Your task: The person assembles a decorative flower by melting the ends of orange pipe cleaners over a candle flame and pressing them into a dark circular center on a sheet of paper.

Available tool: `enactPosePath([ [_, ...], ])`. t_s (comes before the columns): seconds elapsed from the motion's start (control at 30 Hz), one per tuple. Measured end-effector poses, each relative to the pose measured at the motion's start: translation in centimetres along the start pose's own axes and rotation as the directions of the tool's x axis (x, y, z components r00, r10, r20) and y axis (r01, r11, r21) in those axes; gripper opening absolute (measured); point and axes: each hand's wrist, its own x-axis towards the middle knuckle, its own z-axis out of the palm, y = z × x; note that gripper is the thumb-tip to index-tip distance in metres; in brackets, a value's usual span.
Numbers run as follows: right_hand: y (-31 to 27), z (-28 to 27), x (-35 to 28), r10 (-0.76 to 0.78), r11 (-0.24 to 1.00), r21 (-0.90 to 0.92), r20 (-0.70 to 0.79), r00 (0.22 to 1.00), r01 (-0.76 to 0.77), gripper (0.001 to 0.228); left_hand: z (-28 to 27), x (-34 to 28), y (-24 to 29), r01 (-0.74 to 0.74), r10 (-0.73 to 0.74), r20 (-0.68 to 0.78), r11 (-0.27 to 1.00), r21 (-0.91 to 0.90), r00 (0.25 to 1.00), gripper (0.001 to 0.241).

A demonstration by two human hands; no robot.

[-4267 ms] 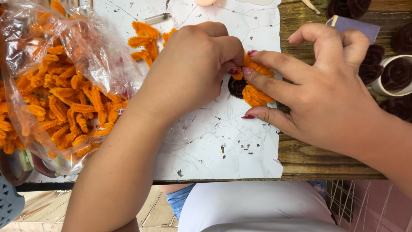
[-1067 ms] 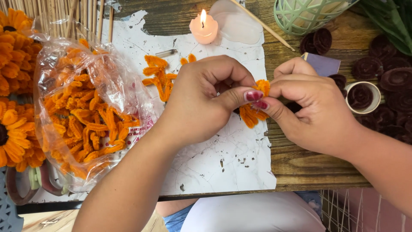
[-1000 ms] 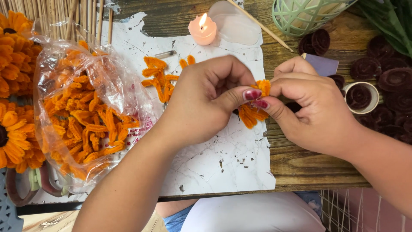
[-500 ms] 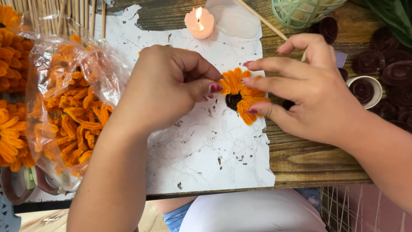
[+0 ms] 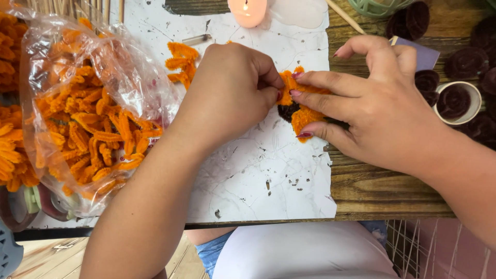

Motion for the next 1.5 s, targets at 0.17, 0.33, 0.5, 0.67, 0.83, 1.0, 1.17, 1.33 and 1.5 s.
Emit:
enactPosePath([
  [0.17, -0.4, 0.2, -0.2, -0.008, 0.998, -0.069, -0.010, 1.000, 0.008, 0.042, 0.5, 0.0, -0.4, -0.060, 0.061, -0.029, 0.997, 0.043, 0.998, 0.013],
  [0.33, -1.1, 0.0, -0.4, -0.063, 0.966, -0.251, 0.000, 0.998, 0.061, 0.038, -0.2, 0.0, -0.7, 0.009, -0.009, -0.017, 1.000, 0.004, 1.000, 0.011],
  [0.5, -0.8, 0.0, -0.5, -0.084, 0.948, -0.307, 0.028, 0.996, 0.088, 0.036, 0.3, 0.5, -0.7, 0.002, 0.000, -0.078, 1.000, 0.021, 0.997, 0.020],
  [0.67, -0.6, 0.2, -0.3, -0.101, 0.971, -0.218, 0.006, 0.995, 0.099, 0.035, 0.5, 0.9, -0.6, 0.022, -0.009, -0.088, 0.989, 0.144, 0.996, 0.016],
  [0.83, -0.4, 0.5, -0.4, -0.104, 0.988, -0.118, -0.042, 0.994, 0.099, 0.034, -2.1, -0.3, -1.7, -0.143, 0.137, -0.097, 0.988, -0.055, 0.986, 0.012],
  [1.0, -0.9, 0.4, 0.2, -0.088, 0.993, -0.083, -0.083, 0.993, 0.081, 0.036, -4.6, -1.7, -2.3, -0.247, 0.290, -0.412, 0.957, 0.156, 0.864, 0.013],
  [1.17, -0.8, 0.6, 0.1, -0.057, 0.995, -0.081, -0.049, 0.997, 0.053, 0.045, -5.4, -2.0, -2.9, -0.025, 0.150, -0.319, 0.930, 0.366, 0.936, 0.007],
  [1.33, -1.3, 0.4, 0.0, -0.018, 0.989, -0.147, -0.086, 0.996, 0.006, 0.056, -2.9, -0.1, -3.7, 0.176, 0.013, -0.410, 0.890, 0.420, 0.912, 0.053],
  [1.5, -1.7, 0.2, -0.1, 0.058, 0.991, -0.109, -0.165, 0.985, -0.077, 0.064, -1.3, 1.1, -4.4, 0.088, 0.161, -0.452, 0.872, 0.481, 0.877, 0.032],
])
